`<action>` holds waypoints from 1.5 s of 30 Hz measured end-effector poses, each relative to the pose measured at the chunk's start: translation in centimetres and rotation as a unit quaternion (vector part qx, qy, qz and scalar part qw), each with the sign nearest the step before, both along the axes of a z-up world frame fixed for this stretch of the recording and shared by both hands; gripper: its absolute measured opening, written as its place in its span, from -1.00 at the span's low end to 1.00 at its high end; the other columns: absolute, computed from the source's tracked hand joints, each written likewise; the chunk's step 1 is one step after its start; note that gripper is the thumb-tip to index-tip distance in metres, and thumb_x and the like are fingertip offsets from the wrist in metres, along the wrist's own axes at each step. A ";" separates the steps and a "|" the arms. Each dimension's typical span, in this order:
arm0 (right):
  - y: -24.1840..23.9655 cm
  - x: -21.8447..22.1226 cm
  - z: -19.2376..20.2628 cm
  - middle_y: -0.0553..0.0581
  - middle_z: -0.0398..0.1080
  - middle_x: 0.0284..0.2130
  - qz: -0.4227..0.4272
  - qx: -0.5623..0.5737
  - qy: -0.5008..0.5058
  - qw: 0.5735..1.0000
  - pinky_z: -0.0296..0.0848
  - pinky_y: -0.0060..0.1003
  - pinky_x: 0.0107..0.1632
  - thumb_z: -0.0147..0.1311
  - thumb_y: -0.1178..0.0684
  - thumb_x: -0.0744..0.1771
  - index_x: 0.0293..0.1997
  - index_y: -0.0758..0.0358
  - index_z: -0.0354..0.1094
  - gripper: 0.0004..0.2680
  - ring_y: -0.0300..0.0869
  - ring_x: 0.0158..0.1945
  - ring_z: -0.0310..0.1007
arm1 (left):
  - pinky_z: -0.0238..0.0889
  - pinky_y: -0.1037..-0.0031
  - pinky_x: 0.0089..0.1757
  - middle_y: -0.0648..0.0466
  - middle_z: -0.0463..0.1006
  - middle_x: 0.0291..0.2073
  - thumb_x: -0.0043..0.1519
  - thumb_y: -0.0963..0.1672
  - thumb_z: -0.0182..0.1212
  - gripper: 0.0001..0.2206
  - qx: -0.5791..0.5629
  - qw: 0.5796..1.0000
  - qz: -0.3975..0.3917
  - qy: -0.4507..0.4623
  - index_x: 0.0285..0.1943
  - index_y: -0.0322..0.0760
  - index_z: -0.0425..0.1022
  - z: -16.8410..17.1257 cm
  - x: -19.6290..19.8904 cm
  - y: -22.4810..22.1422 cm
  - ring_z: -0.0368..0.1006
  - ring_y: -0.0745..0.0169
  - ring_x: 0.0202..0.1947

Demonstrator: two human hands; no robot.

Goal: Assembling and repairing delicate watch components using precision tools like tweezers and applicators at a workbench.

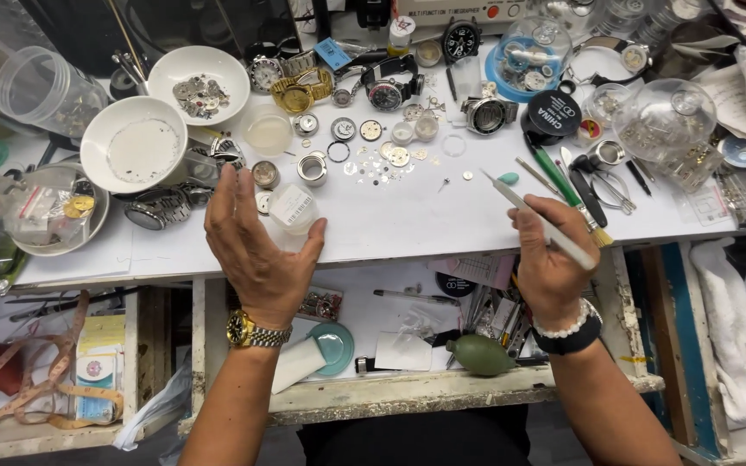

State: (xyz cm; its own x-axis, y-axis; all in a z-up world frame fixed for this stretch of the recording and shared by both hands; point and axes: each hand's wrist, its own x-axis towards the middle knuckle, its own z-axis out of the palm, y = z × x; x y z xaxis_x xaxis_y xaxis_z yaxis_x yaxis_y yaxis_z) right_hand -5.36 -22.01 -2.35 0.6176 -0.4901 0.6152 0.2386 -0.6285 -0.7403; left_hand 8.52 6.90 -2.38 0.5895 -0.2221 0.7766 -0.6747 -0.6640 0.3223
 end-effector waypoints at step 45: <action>-3.8 -5.6 0.1 0.51 0.42 -0.12 0.057 -0.313 -0.104 0.942 0.58 0.04 -0.10 0.18 0.42 0.39 0.08 0.59 0.38 -0.84 0.24 -0.12 0.50 | 0.32 0.13 0.04 -0.15 0.55 0.18 0.14 0.15 0.20 -0.41 0.198 0.745 -0.628 0.104 0.22 -0.27 0.44 -5.1 -14.8 -12.6 0.51 -0.14 0.11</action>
State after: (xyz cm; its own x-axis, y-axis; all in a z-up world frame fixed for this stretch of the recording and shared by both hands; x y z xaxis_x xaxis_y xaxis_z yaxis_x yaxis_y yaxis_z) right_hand -10.98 -25.78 -2.21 0.4786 0.0709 0.8752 0.4306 -0.8876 -0.1636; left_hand -6.26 -5.73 -7.46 -0.1789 -0.8880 0.4235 -0.8064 0.3790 0.4539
